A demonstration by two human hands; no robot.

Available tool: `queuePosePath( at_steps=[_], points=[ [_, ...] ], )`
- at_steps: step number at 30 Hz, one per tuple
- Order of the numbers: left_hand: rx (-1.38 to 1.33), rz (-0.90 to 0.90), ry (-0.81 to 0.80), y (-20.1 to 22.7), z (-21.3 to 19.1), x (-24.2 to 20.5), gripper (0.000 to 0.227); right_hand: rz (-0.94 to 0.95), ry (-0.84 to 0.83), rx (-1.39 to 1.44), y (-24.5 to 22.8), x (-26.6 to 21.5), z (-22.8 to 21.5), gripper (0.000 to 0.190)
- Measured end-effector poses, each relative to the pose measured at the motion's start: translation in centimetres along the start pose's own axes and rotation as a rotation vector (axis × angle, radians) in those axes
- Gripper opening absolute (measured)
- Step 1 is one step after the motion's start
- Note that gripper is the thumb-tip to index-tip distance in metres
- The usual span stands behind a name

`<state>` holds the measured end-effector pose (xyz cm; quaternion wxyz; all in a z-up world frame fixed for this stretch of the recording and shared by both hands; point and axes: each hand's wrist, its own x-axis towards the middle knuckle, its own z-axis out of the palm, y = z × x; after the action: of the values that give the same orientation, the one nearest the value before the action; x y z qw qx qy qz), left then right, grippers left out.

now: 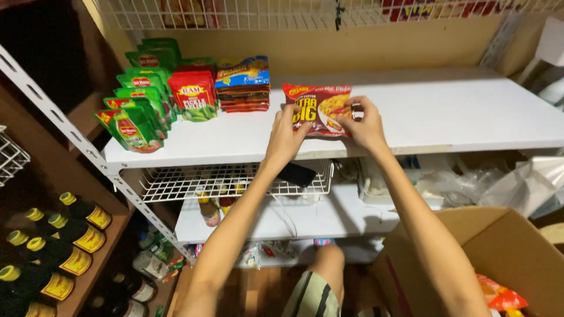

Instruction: The person repeatedly picks packets of instant noodles and snacks from a cardboard box and places them onto a white wire shelf. The person handles multiple brands and types, arranging them in neat rows on the shelf.

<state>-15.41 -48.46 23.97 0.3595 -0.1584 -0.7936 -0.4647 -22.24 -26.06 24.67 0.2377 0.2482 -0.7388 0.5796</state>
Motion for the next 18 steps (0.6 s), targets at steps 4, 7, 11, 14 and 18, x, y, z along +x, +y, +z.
queuePosePath(
  at_steps=[4, 7, 11, 14, 18],
  points=[
    [0.138, -0.088, 0.005, -2.8, 1.6, 2.4, 0.045, 0.099, -0.008, -0.148, 2.0, 2.8, 1.1, 0.028],
    [0.191, -0.131, 0.013, -4.5, 2.5, 3.0, 0.044, 0.229, -0.026, -0.121, 2.2, 4.1, 1.7, 0.022],
    [0.255, -0.143, 0.014, -5.0, 2.7, 2.9, 0.043, 0.255, -0.076, -0.193, 3.9, 4.9, 2.0, 0.022],
    [0.450, -0.108, 0.015, -0.2, 1.2, 2.1, 0.042, 0.157, -0.120, -0.312, 3.6, 4.0, 2.1, 0.023],
    [0.625, 0.055, 0.017, 1.5, 1.4, 1.4, 0.034, -0.381, 0.071, -0.735, -1.4, 1.5, 2.4, 0.019]
  ],
)
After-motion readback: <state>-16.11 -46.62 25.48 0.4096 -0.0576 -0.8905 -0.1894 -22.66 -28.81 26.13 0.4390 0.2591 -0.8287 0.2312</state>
